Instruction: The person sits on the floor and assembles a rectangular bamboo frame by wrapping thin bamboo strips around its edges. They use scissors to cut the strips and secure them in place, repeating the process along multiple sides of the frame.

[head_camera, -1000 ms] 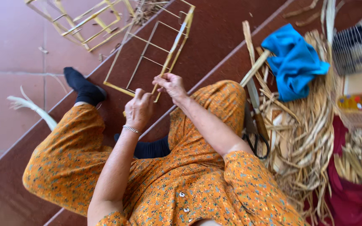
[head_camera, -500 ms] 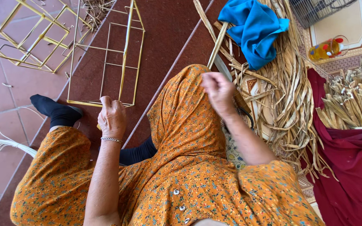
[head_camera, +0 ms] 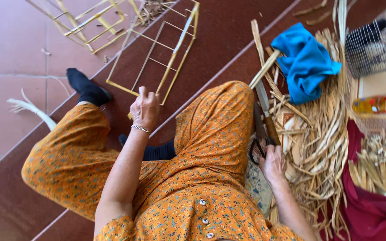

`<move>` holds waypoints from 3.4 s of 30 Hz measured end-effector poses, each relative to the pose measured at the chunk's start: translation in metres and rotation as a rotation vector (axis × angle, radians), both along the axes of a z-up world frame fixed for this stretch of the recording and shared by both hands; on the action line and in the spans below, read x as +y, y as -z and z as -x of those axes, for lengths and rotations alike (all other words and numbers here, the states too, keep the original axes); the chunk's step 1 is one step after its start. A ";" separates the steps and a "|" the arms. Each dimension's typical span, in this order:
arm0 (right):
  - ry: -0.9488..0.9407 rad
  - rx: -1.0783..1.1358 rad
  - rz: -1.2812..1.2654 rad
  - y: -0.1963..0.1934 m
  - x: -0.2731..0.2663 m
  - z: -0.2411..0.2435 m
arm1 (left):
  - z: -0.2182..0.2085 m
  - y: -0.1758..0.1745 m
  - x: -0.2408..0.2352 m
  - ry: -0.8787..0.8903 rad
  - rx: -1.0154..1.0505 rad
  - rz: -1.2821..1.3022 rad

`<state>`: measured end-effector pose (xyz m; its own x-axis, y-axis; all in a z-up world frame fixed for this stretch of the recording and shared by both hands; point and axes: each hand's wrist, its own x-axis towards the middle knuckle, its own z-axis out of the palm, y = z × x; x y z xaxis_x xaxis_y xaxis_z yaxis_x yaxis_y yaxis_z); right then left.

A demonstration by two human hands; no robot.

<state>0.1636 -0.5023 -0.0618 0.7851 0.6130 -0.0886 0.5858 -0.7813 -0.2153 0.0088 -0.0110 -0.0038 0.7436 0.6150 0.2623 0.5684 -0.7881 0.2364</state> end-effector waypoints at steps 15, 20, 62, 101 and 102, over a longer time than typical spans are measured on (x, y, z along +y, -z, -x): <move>0.619 1.043 -0.672 -0.125 0.033 -0.027 | 0.038 -0.004 -0.006 -0.382 -0.392 0.856; 0.125 1.533 -1.003 -0.172 0.076 -0.017 | 0.035 0.009 0.001 -0.411 -0.348 0.898; -0.271 1.186 -0.626 -0.153 0.235 0.000 | 0.075 0.000 0.020 -0.211 -0.462 1.198; -0.407 0.338 -0.683 -0.135 0.343 0.011 | -0.007 -0.125 -0.014 0.192 -1.151 1.846; -0.447 0.523 -0.735 -0.136 0.339 0.005 | -0.004 -0.128 -0.012 0.208 -1.129 1.854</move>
<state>0.1583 -0.1628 0.0740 0.4400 0.8832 0.1625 0.4865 -0.0824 -0.8698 0.0132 -0.0225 0.1245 0.8156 0.5667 -0.1169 -0.3567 0.6515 0.6696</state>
